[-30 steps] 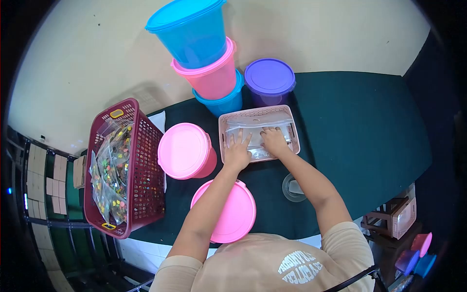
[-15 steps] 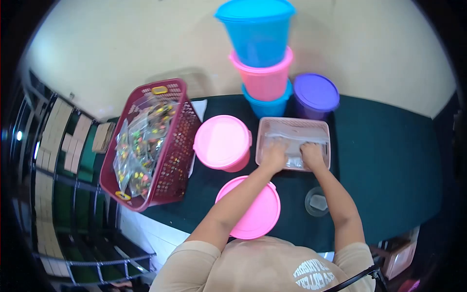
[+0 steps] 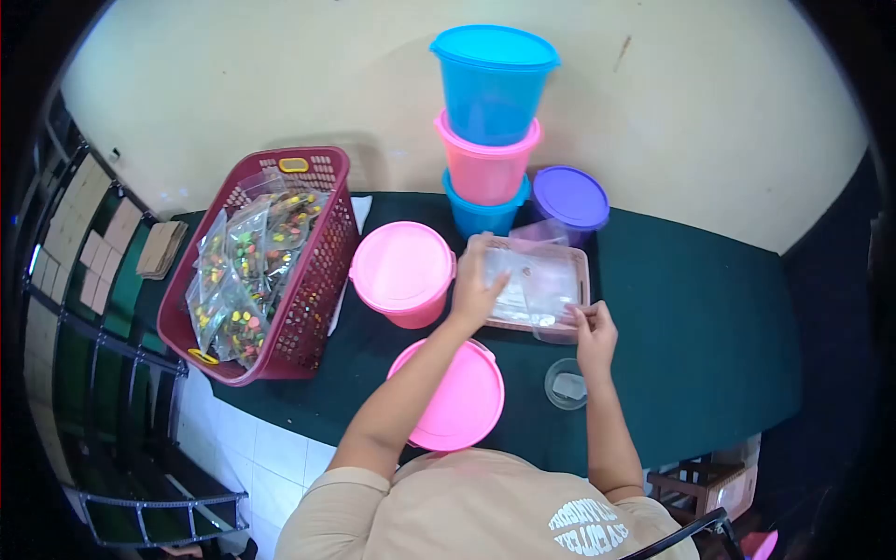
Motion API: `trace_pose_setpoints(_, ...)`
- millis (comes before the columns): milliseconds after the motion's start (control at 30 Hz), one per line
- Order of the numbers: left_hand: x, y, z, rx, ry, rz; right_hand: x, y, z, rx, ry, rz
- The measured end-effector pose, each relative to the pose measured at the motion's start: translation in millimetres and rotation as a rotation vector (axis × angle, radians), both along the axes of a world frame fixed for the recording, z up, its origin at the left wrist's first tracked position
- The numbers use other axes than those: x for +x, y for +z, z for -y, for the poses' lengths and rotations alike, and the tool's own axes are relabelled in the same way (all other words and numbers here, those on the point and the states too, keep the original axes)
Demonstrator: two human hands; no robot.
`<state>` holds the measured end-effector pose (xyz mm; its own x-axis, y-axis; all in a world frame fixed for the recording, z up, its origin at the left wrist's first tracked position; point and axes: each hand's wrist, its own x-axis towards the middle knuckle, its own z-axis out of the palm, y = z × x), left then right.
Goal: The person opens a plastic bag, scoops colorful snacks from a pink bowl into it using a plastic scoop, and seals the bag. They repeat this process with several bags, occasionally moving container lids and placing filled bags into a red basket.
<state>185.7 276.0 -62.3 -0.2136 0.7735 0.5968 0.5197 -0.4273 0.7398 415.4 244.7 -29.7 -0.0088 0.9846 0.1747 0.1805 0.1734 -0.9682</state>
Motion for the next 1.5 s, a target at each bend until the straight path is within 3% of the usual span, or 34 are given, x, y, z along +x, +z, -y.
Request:
trace_pose_setpoints(33,-2,9,13,-0.046,-0.083,0.265,-4,9,18,-0.057,0.045,-0.221)
trace_pose_setpoints(100,-8,42,57,-0.441,-0.287,0.539,-13,18,52,-0.123,0.209,-0.465)
trace_pose_setpoints(133,-16,43,73,-0.625,-0.410,0.618,-18,23,68,-0.108,0.248,-0.459)
trace_pose_setpoints(167,-20,46,93,-0.631,-0.410,0.625,-22,25,82,-0.094,0.292,-0.454)
trace_pose_setpoints(233,-26,55,126,-0.816,-0.633,0.837,-26,10,103,-0.059,0.367,-0.429)
trace_pose_setpoints(267,-26,55,140,-0.814,-0.630,0.836,-29,3,111,-0.023,0.438,-0.408)
trace_pose_setpoints(333,-26,55,164,-0.592,-0.409,0.889,-31,10,121,-0.016,0.550,-0.295)
trace_pose_setpoints(400,-40,61,179,-0.480,-0.377,0.796,-30,7,127,-0.015,0.779,-0.203)
trace_pose_setpoints(433,-49,68,188,-0.363,-0.349,0.704,-34,5,128,-0.014,0.774,-0.202)
trace_pose_setpoints(500,-66,82,205,-0.365,-0.401,0.677,-45,10,129,-0.450,0.775,-0.701)
trace_pose_setpoints(567,-80,91,216,-0.202,-0.538,0.465,-65,21,136,-0.585,0.662,-0.698)
trace_pose_setpoints(633,-93,103,225,-0.294,-0.614,0.426,-82,21,139,-0.835,0.763,-0.903)
trace_pose_setpoints(667,-99,108,227,-0.322,-0.632,0.292,-89,25,140,-0.810,0.722,-0.957)
trace_pose_setpoints(700,-104,112,229,-0.347,-0.642,0.160,-92,27,138,-0.803,0.722,-0.955)
trace_pose_setpoints(767,-112,115,232,-0.297,-0.615,0.098,-95,29,133,-0.547,0.690,-0.540)
trace_pose_setpoints(800,-116,122,237,-0.320,-0.546,0.076,-99,58,139,-0.562,0.693,-0.412)
trace_pose_setpoints(900,-128,124,241,-0.236,-0.495,0.013,-110,64,157,-0.461,0.793,-0.176)
trace_pose_setpoints(967,-139,123,242,-0.081,-0.390,-0.136,-119,67,174,-0.492,0.723,-0.157)
trace_pose_setpoints(1033,-149,112,239,-0.089,-0.328,-0.130,-127,71,189,-0.546,0.663,-0.154)
trace_pose_setpoints(1100,-156,106,236,0.210,-0.003,-0.403,-137,69,203,-0.568,0.629,-0.180)
trace_pose_setpoints(1167,-161,100,250,0.273,0.067,-0.395,-149,59,211,-0.540,0.512,-0.222)
trace_pose_setpoints(1233,-165,88,272,-0.175,-0.217,-0.010,-162,49,219,-0.511,0.464,-0.202)
trace_pose_setpoints(1300,-154,88,285,-0.487,-0.393,0.076,-179,43,225,-0.403,0.467,-0.077)
trace_pose_setpoints(1367,-146,81,293,-0.562,-0.478,0.120,-196,41,229,-0.400,0.444,-0.014)
trace_pose_setpoints(1500,-154,75,295,-0.617,-0.412,0.012,-222,19,234,-0.251,0.435,0.056)
